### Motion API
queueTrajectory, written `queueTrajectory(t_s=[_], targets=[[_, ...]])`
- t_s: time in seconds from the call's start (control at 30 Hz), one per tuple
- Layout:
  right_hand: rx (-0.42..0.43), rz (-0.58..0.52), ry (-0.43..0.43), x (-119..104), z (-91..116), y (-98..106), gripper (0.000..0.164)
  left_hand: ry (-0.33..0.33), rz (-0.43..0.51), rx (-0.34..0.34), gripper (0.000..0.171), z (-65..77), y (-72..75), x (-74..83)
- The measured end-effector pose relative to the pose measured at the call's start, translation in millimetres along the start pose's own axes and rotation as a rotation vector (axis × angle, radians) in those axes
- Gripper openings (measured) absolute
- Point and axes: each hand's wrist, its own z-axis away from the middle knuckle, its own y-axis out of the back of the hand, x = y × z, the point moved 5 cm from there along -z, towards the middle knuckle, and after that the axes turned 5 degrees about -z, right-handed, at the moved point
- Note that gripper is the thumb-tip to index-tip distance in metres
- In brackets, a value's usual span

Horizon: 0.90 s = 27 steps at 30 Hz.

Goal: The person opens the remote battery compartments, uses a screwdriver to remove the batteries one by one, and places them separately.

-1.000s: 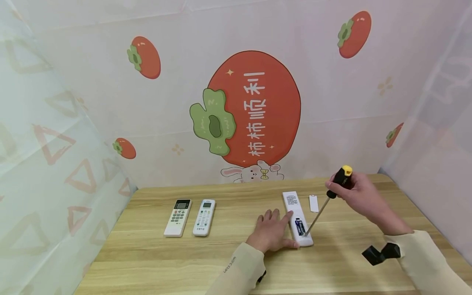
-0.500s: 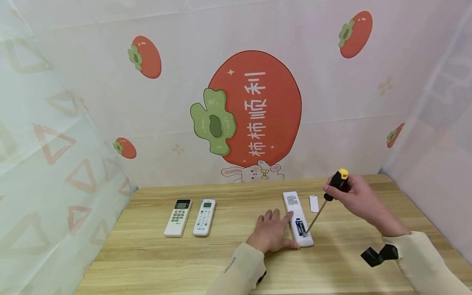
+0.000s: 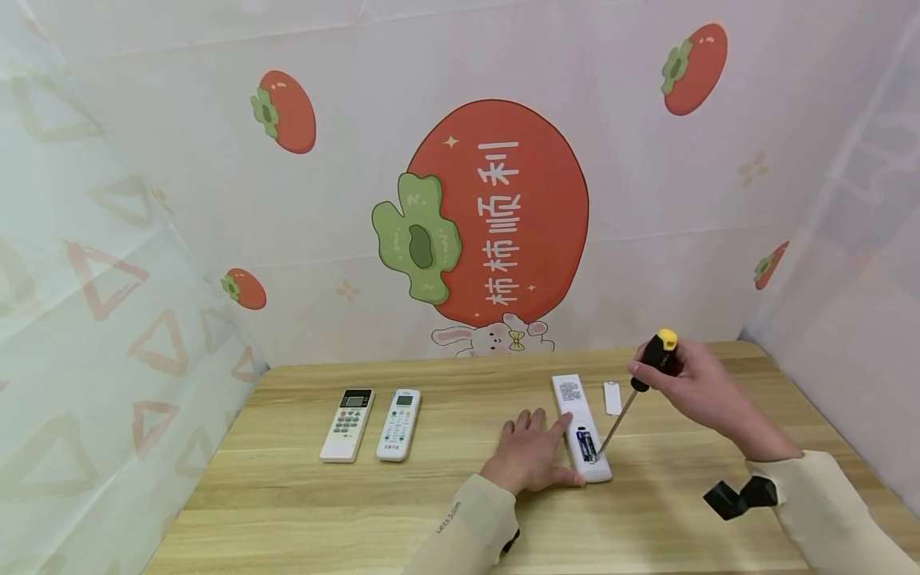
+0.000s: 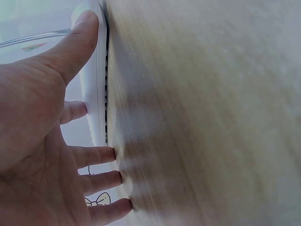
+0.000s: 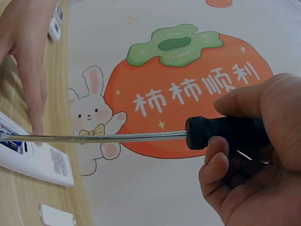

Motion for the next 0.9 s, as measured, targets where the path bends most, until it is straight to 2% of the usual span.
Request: queueTrajectory(t_s=[0.2,0.6,0.9], targets=[[-0.002,-0.006,0.018,-1.8,0.2,-0.9,0.011,-0.001,-0.002,-0.003,0.094,-0.2,0.4,0.3],[-0.055,-0.025,-0.019,0.3,-0.9,-0.1,0.015,-0.001,-0.012,0.001,0.094,-0.3,-0.8,0.1],[-0.065,0.080,-0.071,1.7,-6.4,3.9,0.020,-0.001,-0.016,0.011,0.094,0.5,0.1,0.0]])
